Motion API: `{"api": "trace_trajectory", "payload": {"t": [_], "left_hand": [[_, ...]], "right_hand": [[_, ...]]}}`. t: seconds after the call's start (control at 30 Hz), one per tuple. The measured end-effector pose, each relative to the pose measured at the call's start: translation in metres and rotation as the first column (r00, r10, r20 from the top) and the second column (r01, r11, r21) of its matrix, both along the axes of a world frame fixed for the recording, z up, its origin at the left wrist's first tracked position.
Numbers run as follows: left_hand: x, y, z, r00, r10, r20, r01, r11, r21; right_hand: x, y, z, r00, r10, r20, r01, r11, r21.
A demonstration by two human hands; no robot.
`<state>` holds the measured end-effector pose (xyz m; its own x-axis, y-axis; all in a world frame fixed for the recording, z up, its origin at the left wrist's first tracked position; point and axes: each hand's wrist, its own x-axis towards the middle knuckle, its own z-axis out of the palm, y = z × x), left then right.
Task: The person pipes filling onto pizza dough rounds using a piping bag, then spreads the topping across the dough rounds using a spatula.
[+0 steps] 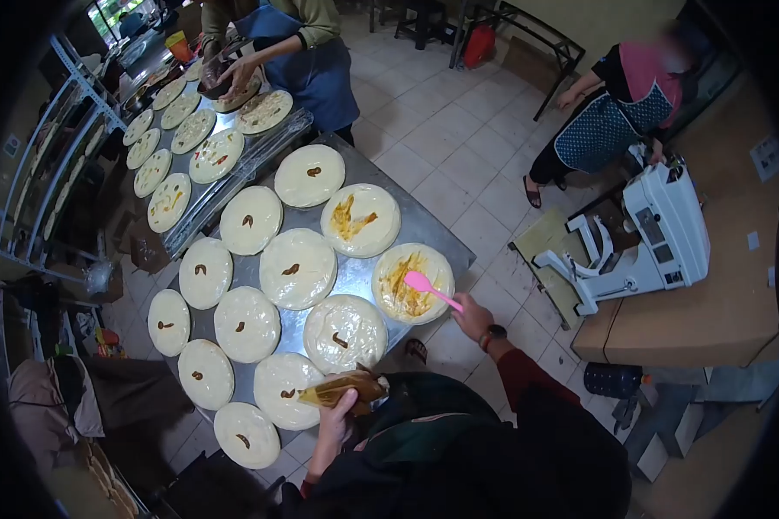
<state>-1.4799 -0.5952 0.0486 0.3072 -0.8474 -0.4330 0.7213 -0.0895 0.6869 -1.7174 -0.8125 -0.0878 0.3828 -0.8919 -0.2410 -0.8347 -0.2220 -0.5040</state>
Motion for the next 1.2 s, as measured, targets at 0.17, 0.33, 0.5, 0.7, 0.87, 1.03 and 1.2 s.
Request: {"api": "trace_trajectory", "payload": {"t": [0.17,0.33,0.5,0.7,0.87,1.03,1.2], "left_hand": [[-0.006,-0.014,-0.002,0.994,0.034,0.1,-0.033,0.999,-0.009],[-0.009,-0.017,0.005,0.996,0.066,0.059,-0.067,0.998,0.01],[-0.006,-0.006,0.0,0.997,0.075,0.02,-0.076,0.996,0.054],[-0.001,-0.001,0.013,0.995,0.092,0.036,-0.095,0.993,0.077],[0.005,0.002,0.015,0.996,0.054,0.074,-0.057,0.998,0.031],[0.009,0.009,0.013,0.993,0.029,0.114,-0.033,0.999,0.034],[0.008,0.008,0.019,1.0,0.009,0.028,-0.01,0.998,0.055]], "right_hand": [[0.021,0.009,0.019,1.0,0.002,0.014,-0.002,0.999,0.034],[0.036,-0.017,0.015,0.983,-0.13,0.128,0.129,0.992,0.014],[0.056,-0.006,0.001,0.997,0.001,0.072,0.003,0.998,-0.058],[0.067,0.001,0.001,0.96,-0.035,0.277,0.069,0.991,-0.111],[0.073,-0.004,-0.009,0.974,0.039,0.224,0.01,0.977,-0.214],[0.059,0.031,0.022,0.984,0.147,0.101,-0.132,0.981,-0.145],[0.043,0.036,0.021,0.975,0.22,0.014,-0.214,0.962,-0.167]]}}
